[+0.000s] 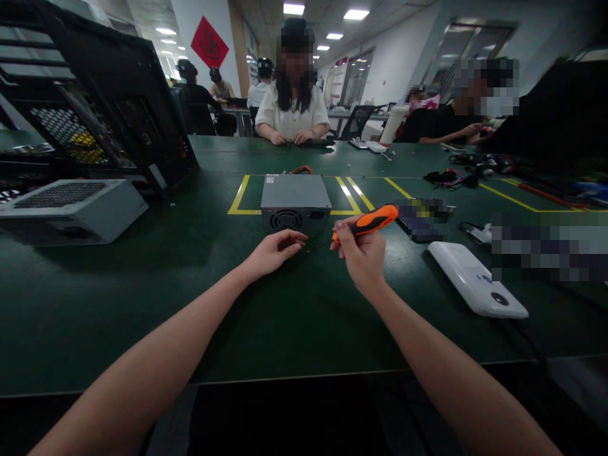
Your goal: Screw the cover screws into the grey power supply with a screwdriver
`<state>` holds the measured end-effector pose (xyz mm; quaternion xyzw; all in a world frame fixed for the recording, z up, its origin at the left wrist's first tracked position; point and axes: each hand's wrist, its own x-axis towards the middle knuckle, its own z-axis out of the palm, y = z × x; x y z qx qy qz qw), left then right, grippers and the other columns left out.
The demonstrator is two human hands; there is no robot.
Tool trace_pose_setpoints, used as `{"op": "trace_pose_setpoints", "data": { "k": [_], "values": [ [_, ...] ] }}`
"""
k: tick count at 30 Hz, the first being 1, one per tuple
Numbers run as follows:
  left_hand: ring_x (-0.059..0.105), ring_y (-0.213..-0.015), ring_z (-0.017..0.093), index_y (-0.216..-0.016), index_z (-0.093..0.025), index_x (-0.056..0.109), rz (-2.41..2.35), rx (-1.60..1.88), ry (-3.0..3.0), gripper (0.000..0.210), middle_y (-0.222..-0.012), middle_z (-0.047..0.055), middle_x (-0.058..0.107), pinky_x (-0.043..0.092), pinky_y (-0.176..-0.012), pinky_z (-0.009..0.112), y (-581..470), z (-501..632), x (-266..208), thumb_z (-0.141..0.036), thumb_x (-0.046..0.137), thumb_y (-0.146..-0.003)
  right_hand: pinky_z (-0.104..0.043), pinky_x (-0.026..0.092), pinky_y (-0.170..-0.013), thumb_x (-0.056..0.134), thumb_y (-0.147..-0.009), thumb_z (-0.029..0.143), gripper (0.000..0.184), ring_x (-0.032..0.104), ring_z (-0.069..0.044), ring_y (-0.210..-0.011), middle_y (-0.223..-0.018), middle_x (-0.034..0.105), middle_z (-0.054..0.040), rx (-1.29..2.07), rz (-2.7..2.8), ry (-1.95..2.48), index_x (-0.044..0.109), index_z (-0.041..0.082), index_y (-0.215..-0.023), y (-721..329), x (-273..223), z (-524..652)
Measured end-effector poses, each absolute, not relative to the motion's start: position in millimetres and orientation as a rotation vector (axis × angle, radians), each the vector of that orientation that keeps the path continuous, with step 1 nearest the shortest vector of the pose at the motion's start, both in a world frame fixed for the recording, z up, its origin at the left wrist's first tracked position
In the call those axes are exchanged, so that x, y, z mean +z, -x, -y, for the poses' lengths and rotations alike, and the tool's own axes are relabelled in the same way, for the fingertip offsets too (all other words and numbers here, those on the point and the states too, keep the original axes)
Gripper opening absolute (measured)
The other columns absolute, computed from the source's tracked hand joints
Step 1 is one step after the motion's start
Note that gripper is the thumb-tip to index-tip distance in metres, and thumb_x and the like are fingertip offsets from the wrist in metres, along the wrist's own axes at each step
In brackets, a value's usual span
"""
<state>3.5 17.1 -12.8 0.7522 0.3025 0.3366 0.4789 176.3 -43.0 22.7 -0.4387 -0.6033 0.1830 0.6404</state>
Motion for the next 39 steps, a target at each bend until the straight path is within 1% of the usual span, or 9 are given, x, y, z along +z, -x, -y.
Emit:
{"op": "trace_pose_setpoints", "data": {
  "k": [7,11,16,21,26,28,30,32,39],
  "values": [
    [0.054,-0.084,0.014,-0.097,-0.019,0.059,-0.801,0.808,-2.111,0.028,-0.093,0.004,0.056,0.045,-0.075,0.03,-3,-11,-11,-0.034,0.06,-0.073,-0.021,0.038,-0.045,0.053,-0.079,0.034,0.018,0.049,-0.007,-0.043,-0.05,0.05,0.0048,0.381,1.443,1.015,0.054,0.017,-0.072,-175,24,44],
    [0.053,-0.077,0.012,-0.084,-0.018,0.063,-0.831,0.869,-2.197,0.016,-0.083,0.002,0.055,0.044,-0.071,0.027,-4,-11,-11,-0.03,0.059,-0.074,-0.021,0.038,-0.046,0.053,-0.078,0.033,0.017,0.047,-0.007,-0.045,-0.053,0.051,0.004,0.359,1.511,1.04,0.054,0.018,-0.073,-175,24,45],
    [0.053,-0.078,0.012,-0.08,-0.018,0.063,-0.86,0.944,-2.258,0.01,-0.082,0.001,0.055,0.043,-0.073,0.027,-3,-12,-12,-0.025,0.06,-0.073,-0.022,0.038,-0.048,0.052,-0.079,0.031,0.015,0.047,-0.008,-0.05,-0.059,0.05,0.0031,0.338,1.6,1.042,0.053,0.018,-0.072,-173,22,45],
    [0.052,-0.079,0.012,-0.081,-0.019,0.062,-0.925,0.995,-2.351,0.008,-0.083,0.001,0.053,0.042,-0.072,0.026,1,-13,-9,-0.022,0.058,-0.075,-0.022,0.041,-0.055,0.048,-0.08,0.025,0.01,0.049,-0.008,-0.056,-0.065,0.051,0.0028,0.316,1.819,0.98,0.052,0.019,-0.074,-170,19,49],
    [0.051,-0.082,0.012,-0.084,-0.019,0.062,-0.966,1.074,-2.323,0.01,-0.085,0.001,0.053,0.043,-0.074,0.027,2,-16,-7,-0.021,0.057,-0.075,-0.021,0.042,-0.057,0.045,-0.081,0.02,0.009,0.05,-0.008,-0.056,-0.065,0.054,0.0023,0.185,2.052,0.893,0.052,0.019,-0.076,-168,18,53],
    [0.051,-0.085,0.013,-0.096,-0.021,0.06,-0.999,1.084,-2.299,0.022,-0.091,0.002,0.053,0.043,-0.074,0.028,2,-17,-8,-0.022,0.059,-0.074,-0.022,0.042,-0.058,0.044,-0.081,0.019,0.009,0.052,-0.008,-0.059,-0.068,0.054,0.0008,0.107,2.083,0.881,0.053,0.019,-0.078,-168,17,52],
    [0.05,-0.088,0.013,-0.109,-0.022,0.053,-1.054,1.112,-2.26,0.037,-0.098,0.003,0.051,0.044,-0.075,0.028,2,-18,-10,-0.022,0.06,-0.073,-0.022,0.042,-0.057,0.043,-0.081,0.018,0.01,0.051,-0.009,-0.059,-0.068,0.054,-0.0002,0.026,2.092,0.905,0.053,0.018,-0.08,-170,17,51],
    [0.051,-0.088,0.013,-0.115,-0.021,0.049,-1.105,1.13,-2.209,0.043,-0.1,0.004,0.05,0.045,-0.074,0.029,2,-20,-12,-0.023,0.06,-0.073,-0.022,0.042,-0.057,0.042,-0.081,0.018,0.011,0.051,-0.009,-0.059,-0.069,0.054,-0.0009,-0.048,2.081,0.949,0.053,0.018,-0.081,-174,16,48],
    [0.054,-0.08,0.013,-0.105,-0.019,0.054,-1.128,0.995,-2.196,0.027,-0.091,0.003,0.056,0.046,-0.071,0.029,3,-18,-14,-0.024,0.049,-0.079,-0.022,0.043,-0.061,0.04,-0.083,0.021,0.014,0.053,-0.011,-0.065,-0.077,0.056,-0.0035,-0.142,2.085,1.088,0.054,0.018,-0.086,-181,8,34]
  ]
}}
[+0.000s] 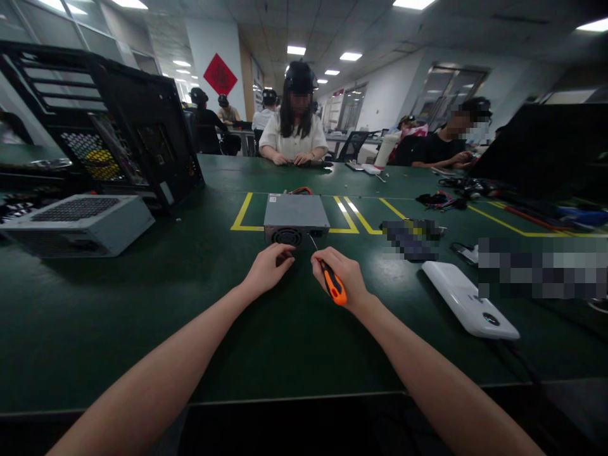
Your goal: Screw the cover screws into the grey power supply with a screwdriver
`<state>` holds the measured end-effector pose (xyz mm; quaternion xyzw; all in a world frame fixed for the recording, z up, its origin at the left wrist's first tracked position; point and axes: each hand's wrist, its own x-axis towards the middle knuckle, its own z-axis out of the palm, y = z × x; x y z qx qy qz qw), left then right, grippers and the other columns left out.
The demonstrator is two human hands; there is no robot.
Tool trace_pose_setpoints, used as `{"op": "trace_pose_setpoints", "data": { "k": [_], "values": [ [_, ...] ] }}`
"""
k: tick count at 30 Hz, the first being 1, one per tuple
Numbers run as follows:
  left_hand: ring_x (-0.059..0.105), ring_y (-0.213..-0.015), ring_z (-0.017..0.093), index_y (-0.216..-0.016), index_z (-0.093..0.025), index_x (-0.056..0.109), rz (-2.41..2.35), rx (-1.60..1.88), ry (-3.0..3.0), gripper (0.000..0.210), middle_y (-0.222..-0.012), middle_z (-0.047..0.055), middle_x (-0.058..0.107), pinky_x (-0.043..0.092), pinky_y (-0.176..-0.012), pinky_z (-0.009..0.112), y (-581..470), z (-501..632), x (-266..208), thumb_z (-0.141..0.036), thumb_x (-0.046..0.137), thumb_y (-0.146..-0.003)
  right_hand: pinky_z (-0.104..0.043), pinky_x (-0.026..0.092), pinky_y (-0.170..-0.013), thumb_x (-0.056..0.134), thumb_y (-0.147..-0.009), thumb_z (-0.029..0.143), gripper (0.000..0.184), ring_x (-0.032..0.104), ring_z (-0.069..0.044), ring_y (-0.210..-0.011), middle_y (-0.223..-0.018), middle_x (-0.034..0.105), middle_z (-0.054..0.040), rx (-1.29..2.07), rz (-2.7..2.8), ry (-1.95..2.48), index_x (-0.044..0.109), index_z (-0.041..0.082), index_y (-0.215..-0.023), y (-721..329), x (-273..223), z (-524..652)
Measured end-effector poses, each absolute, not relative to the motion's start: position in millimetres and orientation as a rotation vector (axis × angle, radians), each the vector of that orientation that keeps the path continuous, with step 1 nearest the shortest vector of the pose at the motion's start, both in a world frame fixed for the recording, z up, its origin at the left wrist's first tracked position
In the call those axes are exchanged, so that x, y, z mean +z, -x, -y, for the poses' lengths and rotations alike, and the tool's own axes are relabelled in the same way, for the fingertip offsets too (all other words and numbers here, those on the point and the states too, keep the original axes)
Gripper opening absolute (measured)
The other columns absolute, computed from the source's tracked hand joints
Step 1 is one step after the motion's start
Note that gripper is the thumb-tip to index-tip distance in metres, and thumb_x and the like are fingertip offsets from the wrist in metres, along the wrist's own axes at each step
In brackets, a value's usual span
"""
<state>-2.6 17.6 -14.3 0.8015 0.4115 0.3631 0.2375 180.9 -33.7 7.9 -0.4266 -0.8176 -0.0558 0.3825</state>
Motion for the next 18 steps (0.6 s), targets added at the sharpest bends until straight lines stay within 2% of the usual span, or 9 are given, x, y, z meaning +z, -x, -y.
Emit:
{"op": "trace_pose_setpoints", "data": {
  "k": [9,18],
  "values": [
    [0.056,-0.081,0.015,-0.103,-0.019,0.056,-1.12,0.912,-2.223,0.025,-0.093,0.004,0.061,0.045,-0.073,0.031,1.6,-15.2,-12.8,-0.024,0.047,-0.08,-0.022,0.043,-0.061,0.04,-0.083,0.022,0.016,0.055,-0.012,-0.067,-0.079,0.058,-0.0044,-0.158,2.095,1.149,0.055,0.018,-0.087,-178.7,2.1,24.3],
    [0.056,-0.075,0.015,-0.101,-0.019,0.057,-1.138,0.915,-2.224,0.025,-0.087,0.003,0.062,0.044,-0.073,0.031,0.4,-14.9,-12.6,-0.024,0.048,-0.079,-0.022,0.042,-0.06,0.042,-0.082,0.021,0.014,0.056,-0.012,-0.067,-0.078,0.058,-0.004,-0.149,2.094,1.135,0.056,0.018,-0.087,-176.8,2.3,24.6]
  ]
}}
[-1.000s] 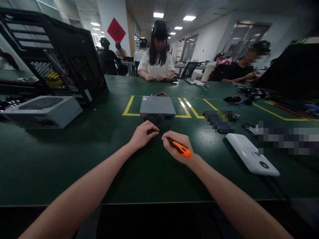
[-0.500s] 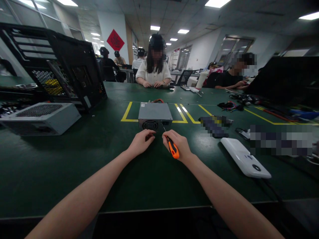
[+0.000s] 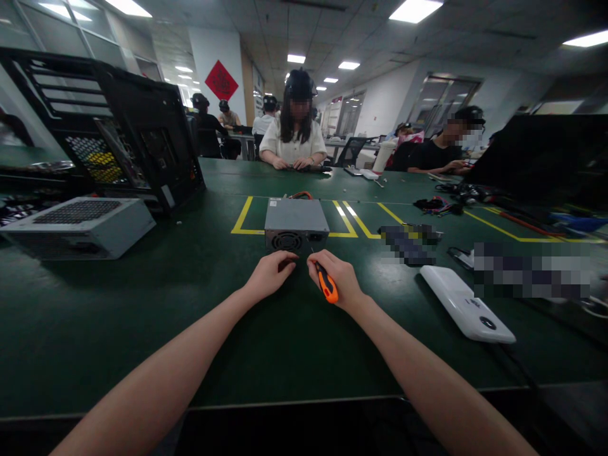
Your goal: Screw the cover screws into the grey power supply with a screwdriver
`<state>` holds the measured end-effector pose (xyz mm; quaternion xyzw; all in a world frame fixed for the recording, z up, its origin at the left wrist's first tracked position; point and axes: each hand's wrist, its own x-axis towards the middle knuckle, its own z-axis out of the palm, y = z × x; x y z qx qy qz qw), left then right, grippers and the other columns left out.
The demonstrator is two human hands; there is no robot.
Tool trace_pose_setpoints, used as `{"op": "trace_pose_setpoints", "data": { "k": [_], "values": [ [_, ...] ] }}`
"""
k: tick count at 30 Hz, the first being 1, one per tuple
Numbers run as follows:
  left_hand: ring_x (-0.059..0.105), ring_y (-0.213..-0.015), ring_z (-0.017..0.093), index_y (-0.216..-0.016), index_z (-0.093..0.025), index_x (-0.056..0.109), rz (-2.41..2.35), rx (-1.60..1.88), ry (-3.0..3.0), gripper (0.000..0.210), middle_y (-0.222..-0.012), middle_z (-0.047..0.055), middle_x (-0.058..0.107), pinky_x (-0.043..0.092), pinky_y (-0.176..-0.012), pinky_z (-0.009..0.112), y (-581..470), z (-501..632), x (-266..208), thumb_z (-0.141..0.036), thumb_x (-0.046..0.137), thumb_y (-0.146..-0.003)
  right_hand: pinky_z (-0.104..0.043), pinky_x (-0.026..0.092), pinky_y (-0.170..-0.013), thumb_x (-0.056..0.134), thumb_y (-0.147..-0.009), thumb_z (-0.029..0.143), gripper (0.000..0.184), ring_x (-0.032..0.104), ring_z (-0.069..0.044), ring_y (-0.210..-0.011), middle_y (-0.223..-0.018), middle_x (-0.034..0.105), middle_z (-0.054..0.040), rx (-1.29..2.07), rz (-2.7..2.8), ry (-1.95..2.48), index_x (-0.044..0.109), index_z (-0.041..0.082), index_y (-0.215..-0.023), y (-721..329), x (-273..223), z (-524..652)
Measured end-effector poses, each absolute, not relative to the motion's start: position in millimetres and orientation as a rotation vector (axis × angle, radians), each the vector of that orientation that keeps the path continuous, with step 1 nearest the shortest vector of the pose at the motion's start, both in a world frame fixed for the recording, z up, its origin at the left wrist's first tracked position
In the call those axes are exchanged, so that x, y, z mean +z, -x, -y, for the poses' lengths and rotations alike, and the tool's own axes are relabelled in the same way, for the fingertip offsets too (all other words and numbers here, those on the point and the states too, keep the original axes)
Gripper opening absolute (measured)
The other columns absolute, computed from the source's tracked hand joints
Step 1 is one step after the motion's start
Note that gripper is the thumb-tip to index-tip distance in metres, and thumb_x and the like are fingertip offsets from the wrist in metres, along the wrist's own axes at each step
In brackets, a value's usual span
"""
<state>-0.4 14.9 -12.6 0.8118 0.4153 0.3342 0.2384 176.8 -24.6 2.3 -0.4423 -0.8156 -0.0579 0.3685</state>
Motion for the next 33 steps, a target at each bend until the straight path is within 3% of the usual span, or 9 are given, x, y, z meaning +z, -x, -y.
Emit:
{"op": "trace_pose_setpoints", "data": {
  "k": [16,19,25,29,33],
  "values": [
    [0.055,-0.074,0.014,-0.102,-0.02,0.057,-1.123,0.883,-2.235,0.025,-0.087,0.003,0.062,0.043,-0.068,0.028,-1,-11,-8,-0.027,0.046,-0.08,-0.023,0.042,-0.062,0.04,-0.084,0.023,0.015,0.056,-0.013,-0.069,-0.082,0.058,-0.0052,-0.136,2.106,1.164,0.054,0.018,-0.089,-177,2,23],
    [0.055,-0.069,0.013,-0.092,-0.019,0.058,-1.031,0.848,-2.167,0.023,-0.078,0.001,0.061,0.042,-0.064,0.026,-7,-4,-5,-0.033,0.044,-0.082,-0.023,0.042,-0.061,0.039,-0.085,0.024,0.016,0.056,-0.013,-0.07,-0.083,0.058,-0.0053,-0.129,2.118,1.179,0.053,0.018,-0.089,-176,3,24],
    [0.051,-0.052,0.009,-0.073,-0.015,0.052,-0.789,0.692,-1.703,0.039,-0.061,0.0,0.055,0.036,-0.046,0.019,-18,11,3,-0.047,0.034,-0.084,-0.022,0.041,-0.061,0.042,-0.083,0.019,0.015,0.055,-0.013,-0.072,-0.085,0.056,-0.0047,-0.107,2.204,1.233,0.052,0.018,-0.095,-178,9,27],
    [0.046,-0.044,0.006,-0.066,-0.014,0.052,-0.811,0.65,-1.632,0.044,-0.054,-0.001,0.052,0.027,-0.038,0.017,-23,21,8,-0.055,0.043,-0.077,-0.023,0.04,-0.062,0.039,-0.085,0.021,0.021,0.055,-0.014,-0.075,-0.089,0.056,-0.0055,-0.101,2.259,1.265,0.052,0.018,-0.101,-179,13,31],
    [0.048,-0.045,0.006,-0.065,-0.013,0.054,-0.781,0.634,-1.54,0.04,-0.056,-0.001,0.055,0.028,-0.039,0.017,-28,27,10,-0.052,0.051,-0.074,-0.025,0.04,-0.063,0.037,-0.086,0.023,0.028,0.055,-0.014,-0.076,-0.093,0.055,-0.0061,-0.048,2.263,1.29,0.051,0.021,-0.111,-179,15,31]
  ]
}}
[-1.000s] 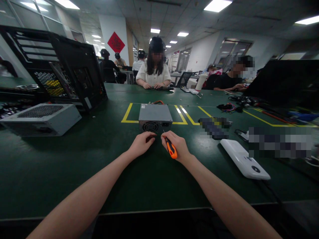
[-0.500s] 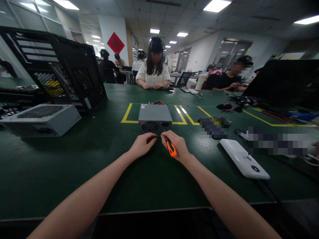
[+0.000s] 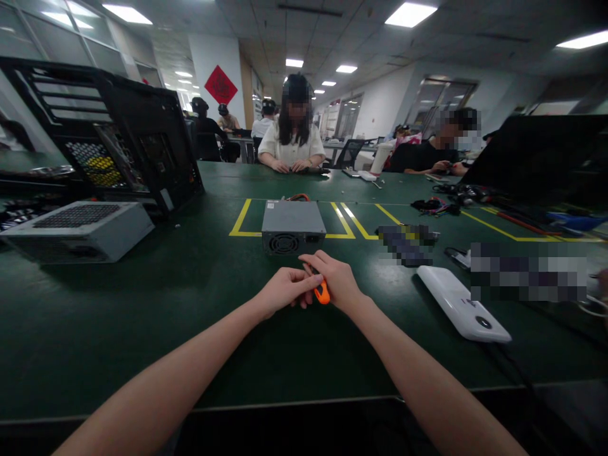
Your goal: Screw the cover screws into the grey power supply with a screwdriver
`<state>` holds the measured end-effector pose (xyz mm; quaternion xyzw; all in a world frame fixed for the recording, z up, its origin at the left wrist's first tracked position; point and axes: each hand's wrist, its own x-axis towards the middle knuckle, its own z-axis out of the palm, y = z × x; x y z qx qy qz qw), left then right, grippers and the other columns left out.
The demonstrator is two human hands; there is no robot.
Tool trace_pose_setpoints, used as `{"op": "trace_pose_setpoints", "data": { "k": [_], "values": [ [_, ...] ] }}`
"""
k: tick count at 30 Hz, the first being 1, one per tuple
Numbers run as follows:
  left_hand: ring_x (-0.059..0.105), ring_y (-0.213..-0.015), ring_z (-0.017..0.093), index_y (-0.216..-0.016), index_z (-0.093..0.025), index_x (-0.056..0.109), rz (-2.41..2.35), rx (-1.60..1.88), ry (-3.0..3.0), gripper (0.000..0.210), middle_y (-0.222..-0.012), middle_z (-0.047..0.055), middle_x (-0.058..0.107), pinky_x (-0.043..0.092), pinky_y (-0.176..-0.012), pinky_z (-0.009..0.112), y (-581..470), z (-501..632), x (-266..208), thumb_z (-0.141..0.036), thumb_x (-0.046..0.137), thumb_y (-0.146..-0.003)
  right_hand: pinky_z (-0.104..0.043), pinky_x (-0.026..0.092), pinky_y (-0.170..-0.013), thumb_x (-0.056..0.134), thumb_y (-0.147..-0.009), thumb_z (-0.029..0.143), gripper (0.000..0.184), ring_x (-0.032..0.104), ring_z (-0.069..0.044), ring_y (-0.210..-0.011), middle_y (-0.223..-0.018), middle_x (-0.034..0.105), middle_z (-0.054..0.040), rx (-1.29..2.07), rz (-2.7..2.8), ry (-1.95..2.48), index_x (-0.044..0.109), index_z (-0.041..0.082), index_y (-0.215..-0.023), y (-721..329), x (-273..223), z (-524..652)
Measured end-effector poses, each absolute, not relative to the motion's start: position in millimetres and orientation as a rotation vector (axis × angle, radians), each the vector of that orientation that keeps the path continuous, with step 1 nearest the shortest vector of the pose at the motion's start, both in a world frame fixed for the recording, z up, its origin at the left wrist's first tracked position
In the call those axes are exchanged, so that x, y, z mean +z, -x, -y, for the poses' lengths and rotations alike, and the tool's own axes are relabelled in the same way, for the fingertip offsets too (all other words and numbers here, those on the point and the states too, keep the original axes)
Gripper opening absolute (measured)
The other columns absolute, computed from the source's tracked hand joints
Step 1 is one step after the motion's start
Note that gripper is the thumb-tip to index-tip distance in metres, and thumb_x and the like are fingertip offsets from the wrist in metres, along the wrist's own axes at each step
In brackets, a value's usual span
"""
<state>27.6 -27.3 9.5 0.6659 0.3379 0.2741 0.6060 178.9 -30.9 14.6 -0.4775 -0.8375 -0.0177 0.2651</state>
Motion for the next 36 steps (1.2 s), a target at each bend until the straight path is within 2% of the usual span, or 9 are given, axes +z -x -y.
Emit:
{"op": "trace_pose_setpoints", "data": {
  "k": [4,8,13,16,19,21,28,32,36],
  "values": [
    [0.05,-0.048,0.005,-0.068,-0.013,0.056,-0.735,0.62,-1.402,0.037,-0.06,0.0,0.058,0.03,-0.042,0.017,-27,28,12,-0.049,0.052,-0.075,-0.028,0.042,-0.065,0.041,-0.082,0.02,0.041,0.055,-0.014,-0.072,-0.096,0.055,-0.0061,0.177,2.032,1.379,0.037,0.022,-0.123,-183,20,34],
    [0.049,-0.047,0.005,-0.068,-0.013,0.056,-0.729,0.641,-1.389,0.037,-0.058,-0.001,0.056,0.03,-0.042,0.017,-27,26,10,-0.049,0.051,-0.076,-0.029,0.044,-0.061,0.037,-0.085,0.033,0.029,0.055,-0.012,-0.064,-0.081,0.056,-0.0027,0.653,1.833,1.354,0.043,0.02,-0.11,-186,31,49],
    [0.051,-0.05,0.008,-0.069,-0.014,0.055,-0.756,0.628,-1.698,0.04,-0.062,0.001,0.058,0.037,-0.046,0.02,-27,25,6,-0.048,0.038,-0.083,-0.026,0.049,-0.051,0.064,-0.068,0.028,0.053,0.058,-0.014,-0.068,-0.098,0.05,-0.0057,1.219,1.613,1.337,0.035,0.02,-0.112,-178,35,61],
    [0.058,-0.074,0.014,-0.084,-0.016,0.059,-0.988,0.975,-2.196,0.034,-0.079,0.004,0.061,0.045,-0.068,0.028,-19,18,8,-0.038,0.033,-0.087,-0.025,0.051,-0.052,0.06,-0.069,0.014,0.037,0.058,-0.012,-0.07,-0.092,0.051,-0.0047,1.353,1.279,1.371,0.042,0.016,-0.101,-171,30,57],
    [0.044,-0.112,0.019,-0.111,-0.018,0.052,-1.221,1.35,-2.587,0.03,-0.118,0.008,0.051,0.033,-0.096,0.036,-9,2,11,-0.027,0.035,-0.087,-0.019,0.045,-0.043,0.055,-0.069,0.006,0.026,0.056,-0.01,-0.061,-0.078,0.053,-0.0026,1.458,0.948,1.354,0.048,0.014,-0.093,-166,23,52],
    [0.032,-0.124,0.019,-0.123,-0.019,0.042,-1.315,1.329,-2.765,0.037,-0.131,0.007,0.041,0.024,-0.104,0.038,-3,-9,10,-0.022,0.035,-0.086,-0.016,0.04,-0.039,0.058,-0.069,0.007,0.025,0.053,-0.008,-0.056,-0.071,0.053,-0.0009,1.486,0.806,1.334,0.049,0.014,-0.09,-164,18,50],
    [0.032,-0.124,0.018,-0.127,-0.019,0.037,-1.501,1.103,-2.888,0.042,-0.132,0.006,0.041,0.023,-0.102,0.038,-1,-16,8,-0.019,0.036,-0.084,-0.016,0.044,-0.047,0.052,-0.079,0.018,0.005,0.051,-0.006,-0.054,-0.067,0.053,-0.0012,1.561,0.688,1.274,0.051,0.013,-0.078,-158,15,51],
    [0.035,-0.122,0.02,-0.126,-0.02,0.039,-1.566,1.094,-2.854,0.041,-0.13,0.006,0.043,0.025,-0.099,0.04,-3,-8,12,-0.018,0.034,-0.085,-0.018,0.044,-0.047,0.036,-0.087,0.023,0.023,0.05,-0.007,-0.052,-0.065,0.053,-0.0021,1.698,0.636,1.186,0.056,0.011,-0.083,-158,15,51],
    [0.035,-0.121,0.021,-0.126,-0.02,0.039,-1.607,1.073,-2.843,0.041,-0.129,0.007,0.043,0.024,-0.097,0.042,0,-2,13,-0.019,0.034,-0.085,-0.014,0.037,-0.039,0.048,-0.082,0.027,0.015,0.047,-0.005,-0.048,-0.064,0.051,0.0002,1.68,0.582,1.177,0.053,0.013,-0.081,-159,14,52]
  ]
}}
